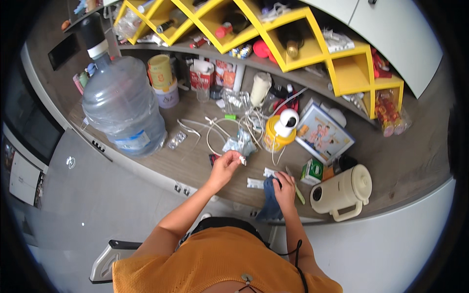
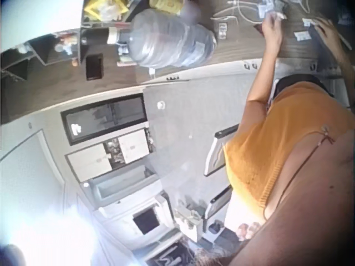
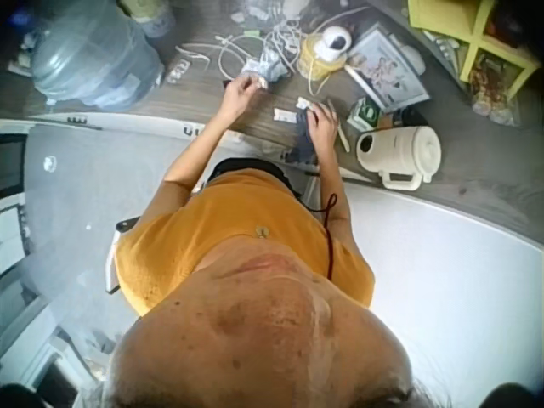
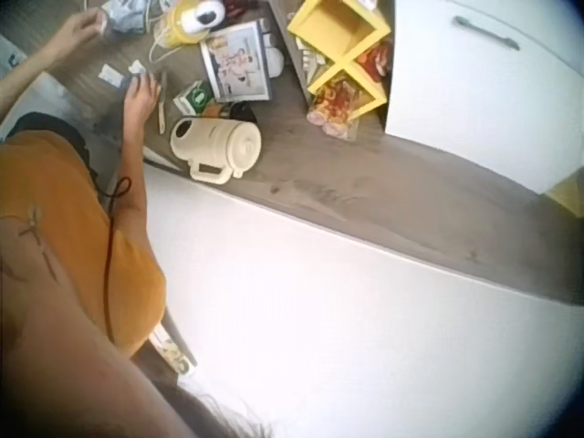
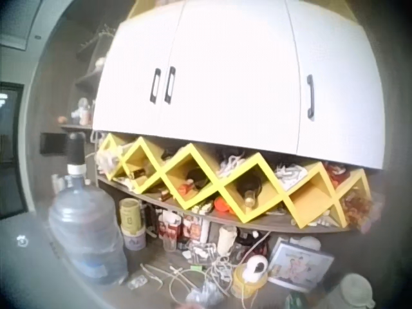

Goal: The person picks up and moves several items on a counter and shelf, including a green box, packets, a cloth, a white tube, and a paper crown.

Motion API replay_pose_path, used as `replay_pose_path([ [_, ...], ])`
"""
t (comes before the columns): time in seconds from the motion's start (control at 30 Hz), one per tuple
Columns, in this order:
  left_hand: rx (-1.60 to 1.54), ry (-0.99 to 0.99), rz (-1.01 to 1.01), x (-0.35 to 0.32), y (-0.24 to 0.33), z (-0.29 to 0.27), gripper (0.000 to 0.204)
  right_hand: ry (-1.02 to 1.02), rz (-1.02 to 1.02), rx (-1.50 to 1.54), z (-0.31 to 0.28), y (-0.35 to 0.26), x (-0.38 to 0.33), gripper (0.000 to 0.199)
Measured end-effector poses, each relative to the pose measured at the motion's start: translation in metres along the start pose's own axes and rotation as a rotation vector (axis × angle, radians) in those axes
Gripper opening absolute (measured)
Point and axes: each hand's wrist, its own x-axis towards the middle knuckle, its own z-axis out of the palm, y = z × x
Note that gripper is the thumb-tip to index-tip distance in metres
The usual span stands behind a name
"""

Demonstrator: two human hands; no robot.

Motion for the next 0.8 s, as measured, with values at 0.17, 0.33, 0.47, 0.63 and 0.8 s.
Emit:
replay_pose_path([
  [0.17,-0.474,-0.156,-0.162,-0.002,0.058,0.0,0.013,-0.235,0.311,0.655,-0.006,-0.024,0.034,0.026],
  [0.33,-0.511,-0.243,-0.211,-0.014,0.06,-0.008,0.016,-0.526,0.459,1.143,-0.011,-0.076,0.065,0.033],
  [0.47,-0.404,-0.192,-0.26,-0.019,0.056,-0.015,0.013,-0.446,0.456,1.27,-0.008,-0.094,0.072,0.022],
  [0.63,-0.234,-0.088,-0.198,-0.017,0.052,-0.018,0.011,-0.33,0.252,1.101,0.003,-0.105,0.071,0.012],
  [0.8,0.083,0.022,-0.099,-0.02,0.051,-0.009,0.008,-0.264,0.175,0.74,-0.006,-0.122,0.074,0.021],
])
